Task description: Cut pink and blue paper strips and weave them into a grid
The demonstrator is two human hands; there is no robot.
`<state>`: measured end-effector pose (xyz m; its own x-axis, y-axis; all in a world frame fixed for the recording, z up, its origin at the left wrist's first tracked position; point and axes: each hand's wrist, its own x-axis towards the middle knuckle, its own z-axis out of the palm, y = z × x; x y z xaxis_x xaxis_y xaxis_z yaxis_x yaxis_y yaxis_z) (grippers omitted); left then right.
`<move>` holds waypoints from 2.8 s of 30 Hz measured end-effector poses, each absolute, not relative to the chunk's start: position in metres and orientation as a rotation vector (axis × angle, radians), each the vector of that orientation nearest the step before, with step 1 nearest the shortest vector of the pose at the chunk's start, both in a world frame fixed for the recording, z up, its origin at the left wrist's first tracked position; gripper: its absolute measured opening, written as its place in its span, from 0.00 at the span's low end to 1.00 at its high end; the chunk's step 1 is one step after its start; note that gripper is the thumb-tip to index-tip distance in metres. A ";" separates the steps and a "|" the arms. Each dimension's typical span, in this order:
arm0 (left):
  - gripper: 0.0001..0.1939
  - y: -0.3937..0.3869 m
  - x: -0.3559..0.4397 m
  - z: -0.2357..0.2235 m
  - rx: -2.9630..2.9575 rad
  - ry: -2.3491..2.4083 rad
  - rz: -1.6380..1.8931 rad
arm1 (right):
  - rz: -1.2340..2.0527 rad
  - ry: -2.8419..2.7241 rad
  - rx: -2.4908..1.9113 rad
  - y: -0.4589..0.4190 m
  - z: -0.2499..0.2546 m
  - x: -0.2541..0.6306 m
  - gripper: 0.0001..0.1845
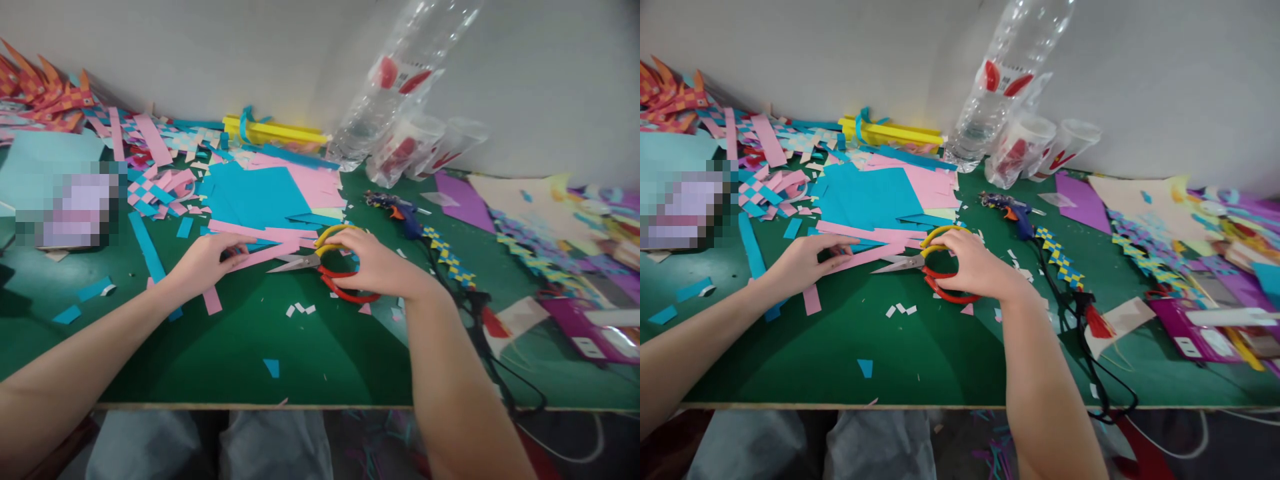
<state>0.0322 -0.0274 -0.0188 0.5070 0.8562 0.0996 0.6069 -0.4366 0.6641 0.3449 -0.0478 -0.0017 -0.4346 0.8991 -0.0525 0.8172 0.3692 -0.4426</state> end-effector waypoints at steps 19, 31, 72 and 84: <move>0.15 -0.020 0.016 -0.022 3.014 0.744 0.452 | 0.684 -2.494 -1.429 -0.050 -0.004 0.334 0.25; 0.20 -0.020 0.019 -0.027 3.060 0.775 0.221 | 0.626 -2.528 -1.383 -0.049 -0.003 0.333 0.21; 0.18 -0.017 0.018 -0.037 2.984 0.857 0.226 | 0.587 -2.594 -1.332 -0.055 -0.006 0.309 0.20; 0.17 -0.017 0.020 -0.037 2.998 0.882 0.193 | 0.624 -2.640 -1.292 -0.057 -0.006 0.302 0.20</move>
<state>0.0198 -0.0171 -0.0367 0.8338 0.5399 0.1154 0.5386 -0.8414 0.0450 0.3024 -0.0568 -0.0059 -0.6224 0.7805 -0.0581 0.7239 0.5459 -0.4218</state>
